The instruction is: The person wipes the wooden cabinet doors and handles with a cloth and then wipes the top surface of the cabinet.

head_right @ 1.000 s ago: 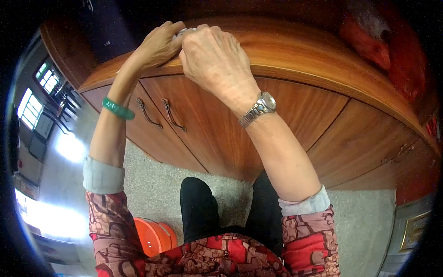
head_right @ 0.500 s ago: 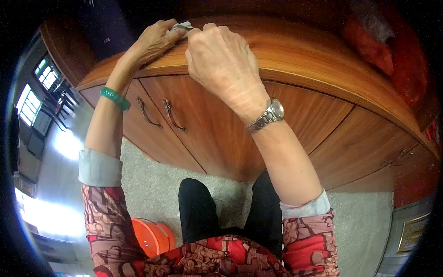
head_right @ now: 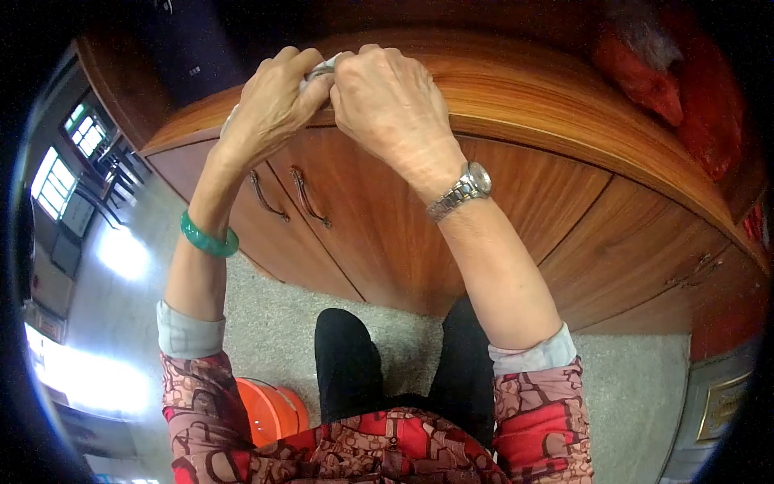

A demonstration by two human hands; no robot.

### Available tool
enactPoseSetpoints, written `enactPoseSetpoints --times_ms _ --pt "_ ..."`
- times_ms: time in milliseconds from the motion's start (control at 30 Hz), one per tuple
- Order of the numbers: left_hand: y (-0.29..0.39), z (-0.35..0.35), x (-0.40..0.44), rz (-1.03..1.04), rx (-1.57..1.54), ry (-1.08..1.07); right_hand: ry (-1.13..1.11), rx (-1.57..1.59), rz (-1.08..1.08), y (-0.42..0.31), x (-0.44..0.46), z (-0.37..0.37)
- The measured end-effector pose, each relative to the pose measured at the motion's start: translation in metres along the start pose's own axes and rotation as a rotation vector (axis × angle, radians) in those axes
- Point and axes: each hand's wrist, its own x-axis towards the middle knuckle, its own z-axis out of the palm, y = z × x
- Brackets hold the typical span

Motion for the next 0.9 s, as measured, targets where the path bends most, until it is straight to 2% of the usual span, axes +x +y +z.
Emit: enactPoseSetpoints --times_ms 67,167,267,300,367,533,667,733,800,867,900 --pt "0.0 -0.004 0.0 -0.005 -0.013 0.024 -0.017 0.0 0.003 0.0 -0.001 0.0" --pt "-0.011 -0.007 0.012 -0.147 -0.205 -0.106 -0.028 -0.017 -0.004 0.002 -0.003 0.0" --pt "-0.032 -0.003 0.023 -0.282 -0.184 -0.156 0.006 -0.018 -0.025 0.0 -0.001 -0.002" --pt "-0.052 0.01 0.028 -0.286 -0.148 -0.085 -0.005 -0.02 -0.019 0.0 0.0 -0.002" --pt "-0.071 0.018 0.03 -0.307 -0.083 -0.081 -0.015 -0.026 -0.01 -0.003 -0.002 -0.001" --pt "-0.058 0.012 0.025 -0.266 -0.001 -0.102 0.002 -0.029 -0.025 0.0 -0.002 0.001" --pt "-0.029 0.004 0.002 -0.102 0.048 0.11 -0.018 -0.021 -0.013 -0.002 -0.001 -0.001" --pt "-0.013 0.005 -0.014 -0.052 0.144 0.268 -0.015 -0.037 -0.001 -0.002 -0.002 0.0" --pt "-0.006 0.005 -0.026 -0.048 0.174 0.316 -0.024 -0.034 -0.006 -0.002 -0.003 -0.001" --pt "-0.011 0.014 -0.035 0.09 0.13 0.586 -0.032 -0.037 -0.016 -0.003 -0.002 -0.003" --pt "-0.016 0.018 -0.04 0.143 0.117 0.65 -0.025 -0.042 -0.025 -0.003 -0.002 -0.003"
